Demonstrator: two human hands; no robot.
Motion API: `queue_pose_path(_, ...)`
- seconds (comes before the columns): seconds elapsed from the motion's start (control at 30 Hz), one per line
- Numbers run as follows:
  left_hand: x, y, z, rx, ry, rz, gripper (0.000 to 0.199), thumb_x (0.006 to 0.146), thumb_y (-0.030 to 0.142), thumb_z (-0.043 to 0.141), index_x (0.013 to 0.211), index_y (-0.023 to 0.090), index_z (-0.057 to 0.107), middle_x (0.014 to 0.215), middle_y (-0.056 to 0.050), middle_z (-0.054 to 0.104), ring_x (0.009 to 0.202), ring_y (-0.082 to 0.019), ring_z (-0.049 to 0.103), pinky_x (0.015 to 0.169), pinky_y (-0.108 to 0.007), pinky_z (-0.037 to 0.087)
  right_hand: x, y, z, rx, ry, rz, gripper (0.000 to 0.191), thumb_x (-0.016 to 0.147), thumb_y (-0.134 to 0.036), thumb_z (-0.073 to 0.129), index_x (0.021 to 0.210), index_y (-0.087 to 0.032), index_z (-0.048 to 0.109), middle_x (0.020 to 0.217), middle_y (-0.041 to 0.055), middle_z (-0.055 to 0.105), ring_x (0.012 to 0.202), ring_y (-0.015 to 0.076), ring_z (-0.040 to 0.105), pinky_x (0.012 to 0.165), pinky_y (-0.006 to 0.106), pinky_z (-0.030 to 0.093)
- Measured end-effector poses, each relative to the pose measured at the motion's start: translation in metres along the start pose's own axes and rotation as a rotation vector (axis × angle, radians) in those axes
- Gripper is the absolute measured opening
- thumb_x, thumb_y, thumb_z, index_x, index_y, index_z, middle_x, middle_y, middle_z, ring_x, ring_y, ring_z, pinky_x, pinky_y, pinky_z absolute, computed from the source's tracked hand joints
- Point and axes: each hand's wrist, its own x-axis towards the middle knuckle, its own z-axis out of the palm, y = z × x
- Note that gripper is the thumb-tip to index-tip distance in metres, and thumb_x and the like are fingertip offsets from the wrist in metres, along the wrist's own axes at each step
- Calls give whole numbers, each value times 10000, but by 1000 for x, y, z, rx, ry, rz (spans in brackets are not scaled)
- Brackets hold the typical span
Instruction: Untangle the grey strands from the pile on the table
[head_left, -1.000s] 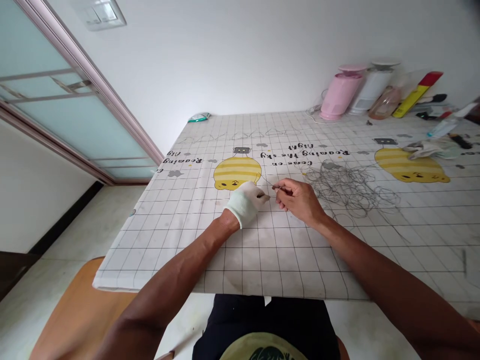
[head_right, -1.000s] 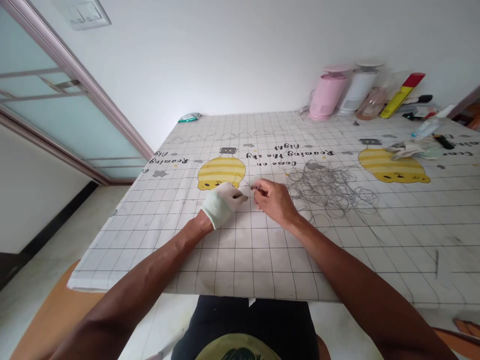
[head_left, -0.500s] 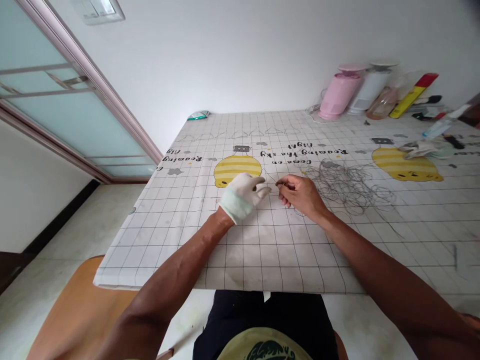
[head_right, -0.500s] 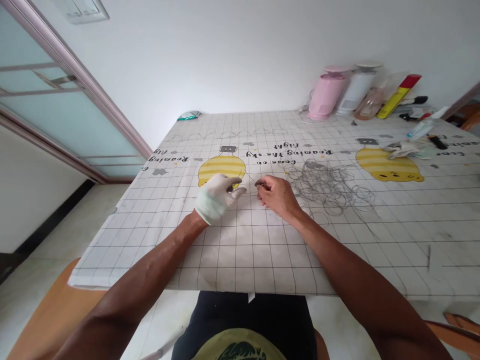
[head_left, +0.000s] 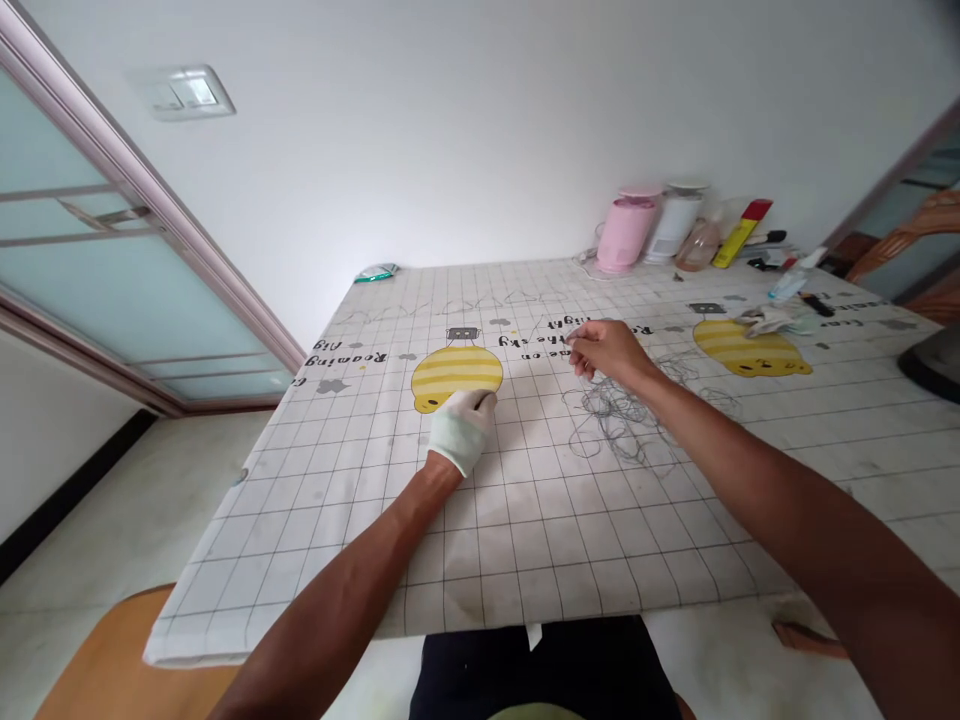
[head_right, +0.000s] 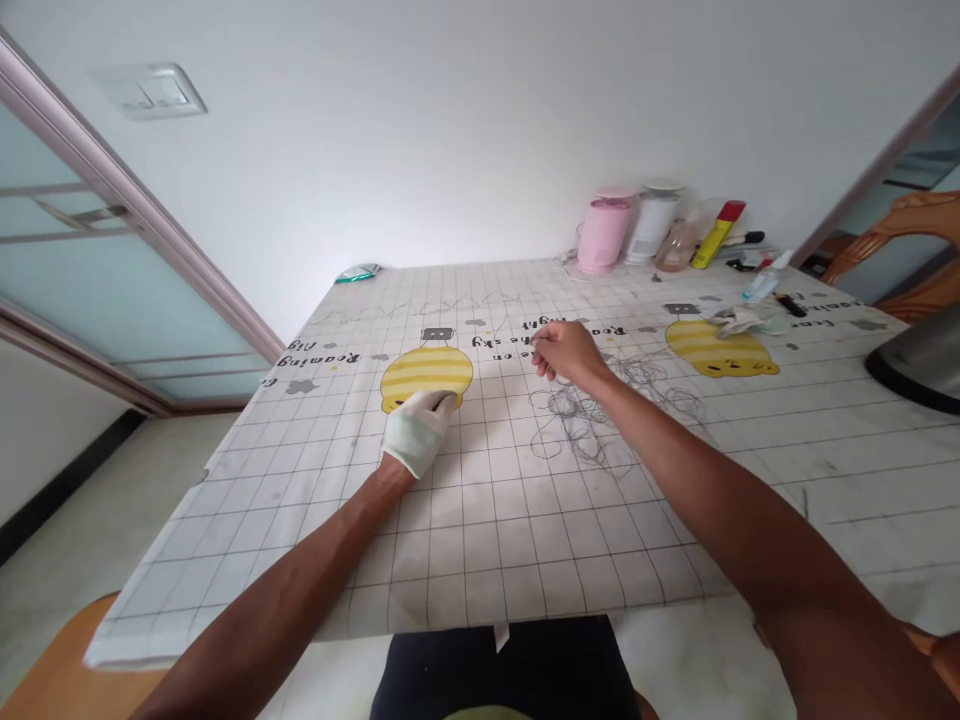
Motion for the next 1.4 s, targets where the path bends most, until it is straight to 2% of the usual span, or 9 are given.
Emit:
queue_pose_path(0.17,0,0,4,-14,26,-13,239,973,312,598,880,275,816,934,-35,777,912,-218,692,836,-304,514,84,16,-32,-79,164,130,191,857,-155,834,793,-121,657,613,94,709,439,157,651,381,225,474)
queue_pose_path(0.27,1,-5,6,5,49,-11,230,974,301,607,889,277,820,929,-31,781,900,-211,701,846,-300,521,127,29,-40,-116,207,178,197,858,-99,825,793,-101,639,588,106,691,420,160,638,398,233,479)
queue_pose_path(0.43,0,-12,7,64,49,10,224,963,285,621,862,296,821,861,-12,764,828,-200,704,802,-300,541,190,49,-56,-217,256,245,95,899,-52,767,888,-48,672,603,98,685,454,148,636,452,231,513)
queue_pose_path(0.63,-2,-13,6,34,46,2,221,942,290,627,896,353,834,902,10,802,869,-225,752,868,-341,597,240,73,-84,-342,275,343,182,910,-98,780,1020,19,694,687,125,705,564,174,664,522,269,563)
queue_pose_path(0.8,-6,-13,6,9,26,-6,221,927,306,622,918,365,835,956,28,821,883,-226,777,857,-349,633,266,90,-92,-423,256,411,246,888,-118,815,1050,33,708,764,185,720,666,229,710,629,347,620)
queue_pose_path(0.97,-6,-15,7,20,35,-6,222,922,327,619,934,308,840,945,28,822,860,-199,780,850,-300,637,278,97,-91,-496,230,439,230,898,-129,789,1036,46,733,740,187,715,746,287,738,716,392,644)
queue_pose_path(1.1,-3,-18,7,50,42,10,208,914,323,636,926,301,843,937,24,824,864,-199,778,840,-290,626,268,90,-94,-543,231,424,261,936,-155,745,1073,67,723,747,194,718,711,278,737,700,389,644)
queue_pose_path(1.27,0,-19,7,110,51,21,208,933,323,643,924,298,849,924,8,816,873,-211,765,844,-304,590,223,68,-107,-643,205,373,305,957,-216,726,1094,57,720,804,230,736,688,275,730,697,397,630)
queue_pose_path(1.4,1,-15,9,119,28,14,207,942,298,642,934,290,848,928,0,806,914,-207,745,875,-290,559,164,50,-107,-694,64,258,209,975,-257,704,994,-56,756,789,156,763,599,195,690,643,314,591)
